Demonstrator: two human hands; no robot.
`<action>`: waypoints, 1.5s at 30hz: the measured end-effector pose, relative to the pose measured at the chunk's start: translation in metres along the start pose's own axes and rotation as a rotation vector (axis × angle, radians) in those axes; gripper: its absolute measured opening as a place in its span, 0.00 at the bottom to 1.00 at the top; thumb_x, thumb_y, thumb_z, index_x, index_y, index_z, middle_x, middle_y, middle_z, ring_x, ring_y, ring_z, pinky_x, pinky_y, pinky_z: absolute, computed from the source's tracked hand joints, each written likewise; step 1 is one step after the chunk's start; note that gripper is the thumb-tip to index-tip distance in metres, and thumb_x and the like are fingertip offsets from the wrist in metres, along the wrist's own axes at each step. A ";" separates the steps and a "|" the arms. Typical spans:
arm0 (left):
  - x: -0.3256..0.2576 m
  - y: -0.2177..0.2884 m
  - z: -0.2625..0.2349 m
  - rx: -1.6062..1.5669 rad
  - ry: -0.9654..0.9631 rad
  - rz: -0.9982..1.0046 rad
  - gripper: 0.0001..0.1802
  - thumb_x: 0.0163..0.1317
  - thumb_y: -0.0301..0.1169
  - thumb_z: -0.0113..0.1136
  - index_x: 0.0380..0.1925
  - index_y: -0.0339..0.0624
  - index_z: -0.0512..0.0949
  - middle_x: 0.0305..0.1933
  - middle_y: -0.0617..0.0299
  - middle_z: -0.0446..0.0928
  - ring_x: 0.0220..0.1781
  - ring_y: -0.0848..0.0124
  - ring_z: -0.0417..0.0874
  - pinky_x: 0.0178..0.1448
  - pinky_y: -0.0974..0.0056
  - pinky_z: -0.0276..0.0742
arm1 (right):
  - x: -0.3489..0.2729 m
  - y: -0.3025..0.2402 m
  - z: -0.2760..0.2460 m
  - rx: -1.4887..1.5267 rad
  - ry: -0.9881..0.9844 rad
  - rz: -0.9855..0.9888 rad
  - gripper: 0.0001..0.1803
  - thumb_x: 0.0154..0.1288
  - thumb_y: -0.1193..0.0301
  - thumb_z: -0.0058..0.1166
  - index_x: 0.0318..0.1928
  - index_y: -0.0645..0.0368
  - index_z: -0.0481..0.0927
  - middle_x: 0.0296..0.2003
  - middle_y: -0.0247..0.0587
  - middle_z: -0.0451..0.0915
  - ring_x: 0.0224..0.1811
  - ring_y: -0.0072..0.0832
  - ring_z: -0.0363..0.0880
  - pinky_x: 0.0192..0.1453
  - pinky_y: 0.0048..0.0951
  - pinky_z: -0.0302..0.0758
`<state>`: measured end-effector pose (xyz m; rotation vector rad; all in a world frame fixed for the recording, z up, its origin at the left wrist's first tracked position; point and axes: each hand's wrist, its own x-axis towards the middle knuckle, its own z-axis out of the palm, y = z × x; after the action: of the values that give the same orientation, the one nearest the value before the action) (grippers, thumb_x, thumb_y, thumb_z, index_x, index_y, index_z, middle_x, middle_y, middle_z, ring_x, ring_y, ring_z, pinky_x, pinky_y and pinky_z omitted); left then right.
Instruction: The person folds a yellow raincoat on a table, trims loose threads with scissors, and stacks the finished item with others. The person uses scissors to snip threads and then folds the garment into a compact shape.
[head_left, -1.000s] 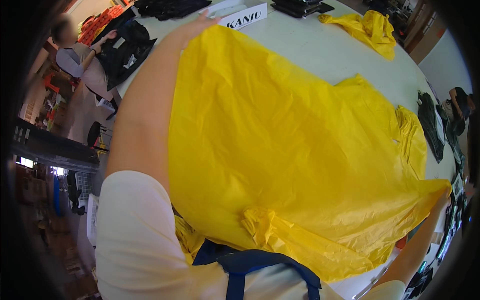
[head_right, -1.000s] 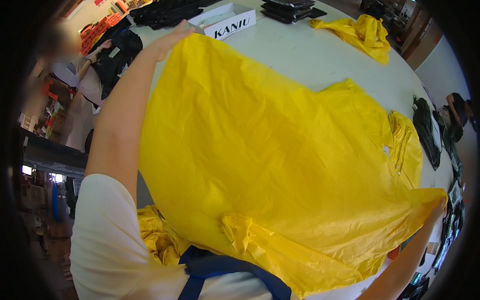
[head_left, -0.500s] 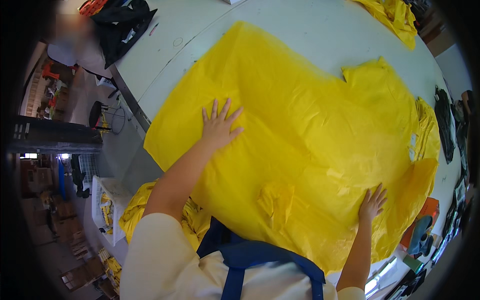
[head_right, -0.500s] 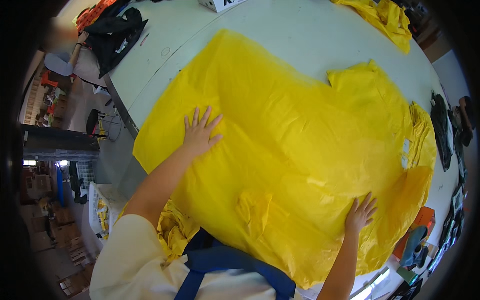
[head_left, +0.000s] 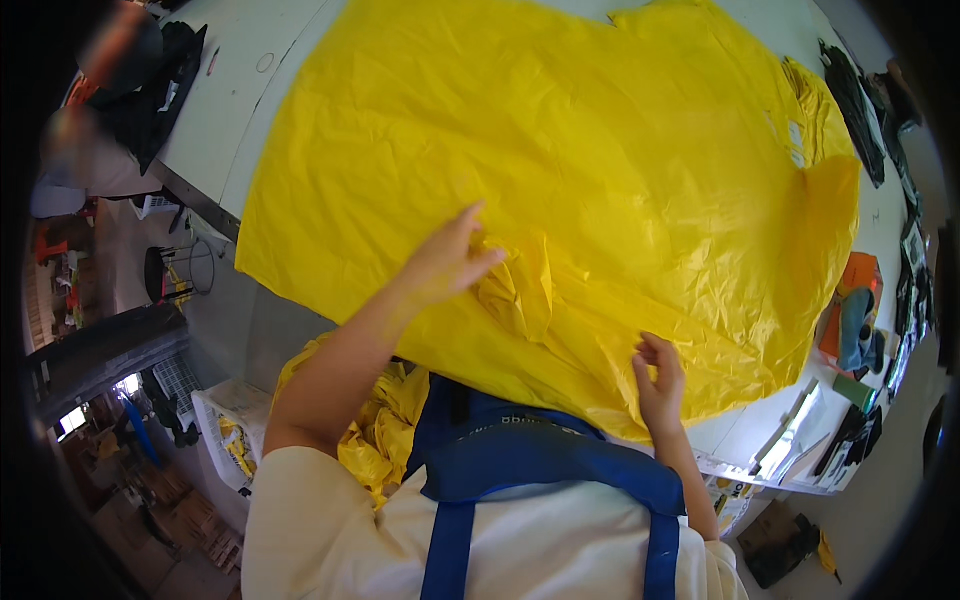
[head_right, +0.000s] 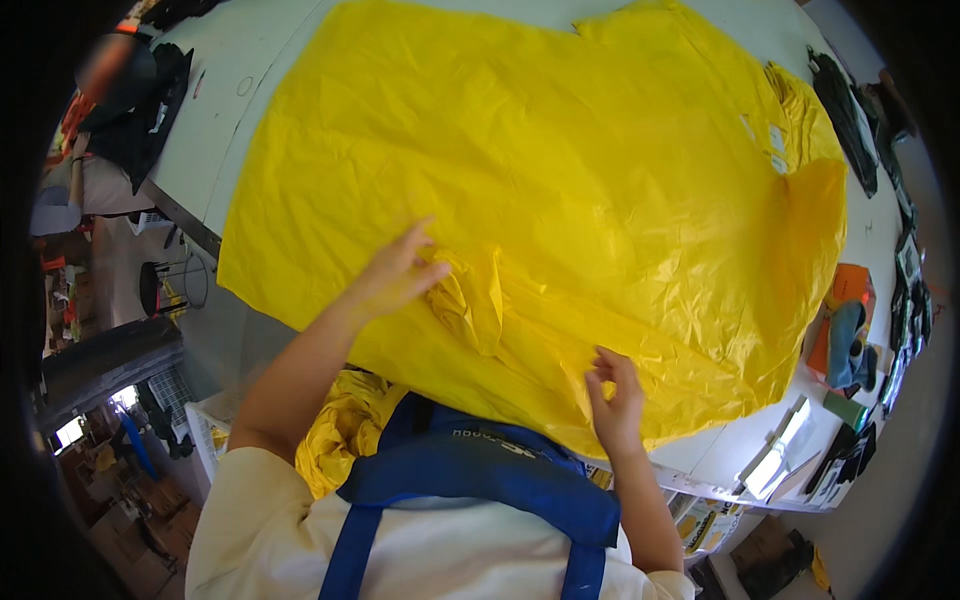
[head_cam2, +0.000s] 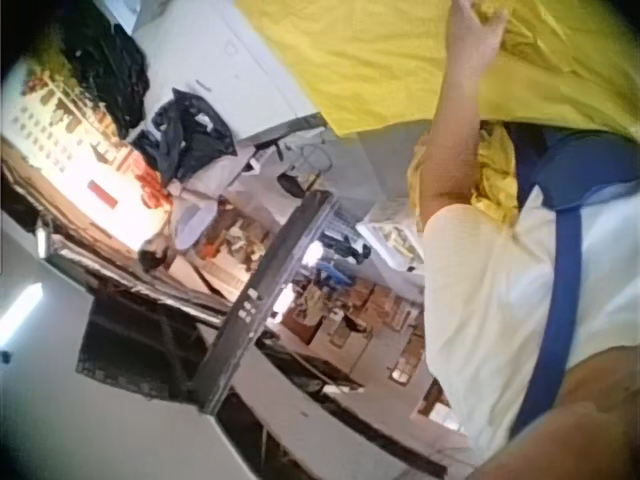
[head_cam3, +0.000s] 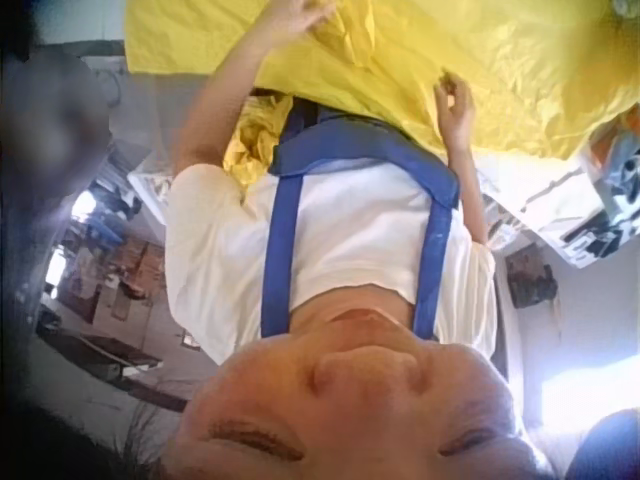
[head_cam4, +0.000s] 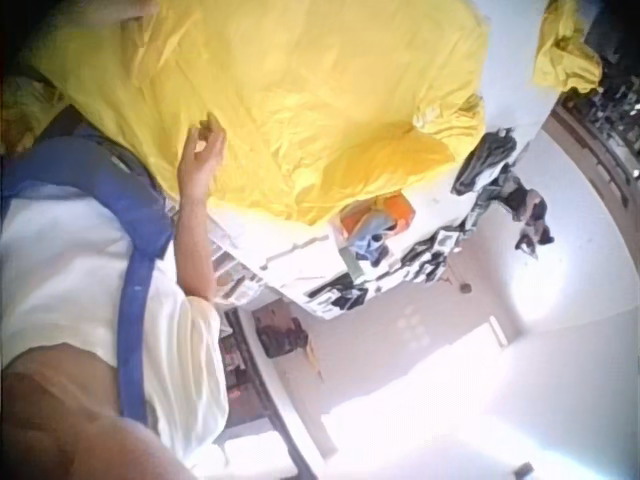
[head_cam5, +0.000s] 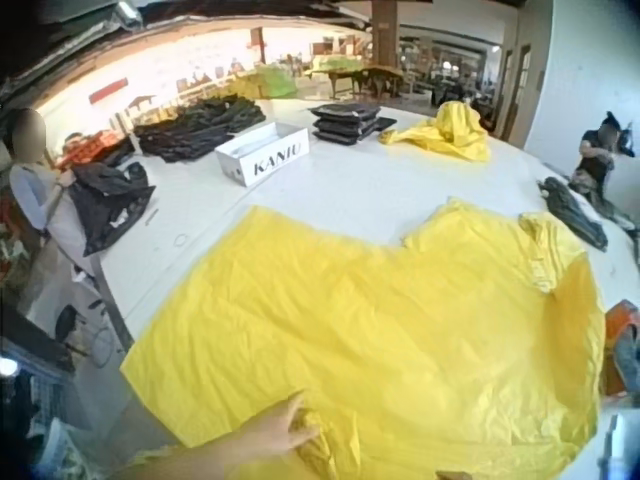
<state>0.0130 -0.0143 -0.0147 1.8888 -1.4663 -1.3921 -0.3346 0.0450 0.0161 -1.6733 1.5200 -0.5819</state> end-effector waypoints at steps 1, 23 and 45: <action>-0.010 -0.003 0.014 0.114 0.029 0.051 0.36 0.56 0.32 0.63 0.63 0.40 0.60 0.58 0.49 0.68 0.50 0.60 0.77 0.55 0.62 0.73 | 0.000 -0.015 0.018 0.089 -0.114 0.042 0.18 0.61 0.77 0.54 0.53 0.64 0.74 0.42 0.44 0.78 0.43 0.29 0.78 0.48 0.26 0.75; -0.085 0.141 0.130 -1.524 -0.658 0.022 0.15 0.66 0.34 0.53 0.51 0.46 0.71 0.51 0.62 0.76 0.51 0.67 0.77 0.52 0.62 0.74 | -0.026 -0.089 -0.038 1.590 0.310 0.201 0.12 0.72 0.70 0.41 0.52 0.57 0.67 0.49 0.39 0.76 0.49 0.33 0.77 0.54 0.36 0.73; -0.118 0.288 0.259 -1.175 -0.279 -0.045 0.10 0.66 0.28 0.52 0.46 0.47 0.67 0.47 0.60 0.76 0.47 0.66 0.81 0.49 0.59 0.80 | 0.089 0.390 -0.367 -0.652 0.428 0.443 0.20 0.62 0.69 0.46 0.55 0.61 0.73 0.42 0.60 0.80 0.46 0.53 0.78 0.51 0.46 0.73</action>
<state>-0.3536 0.0463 0.1466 0.9796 -0.4107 -1.9490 -0.8400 -0.1204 -0.0930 -1.6300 2.5085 -0.2108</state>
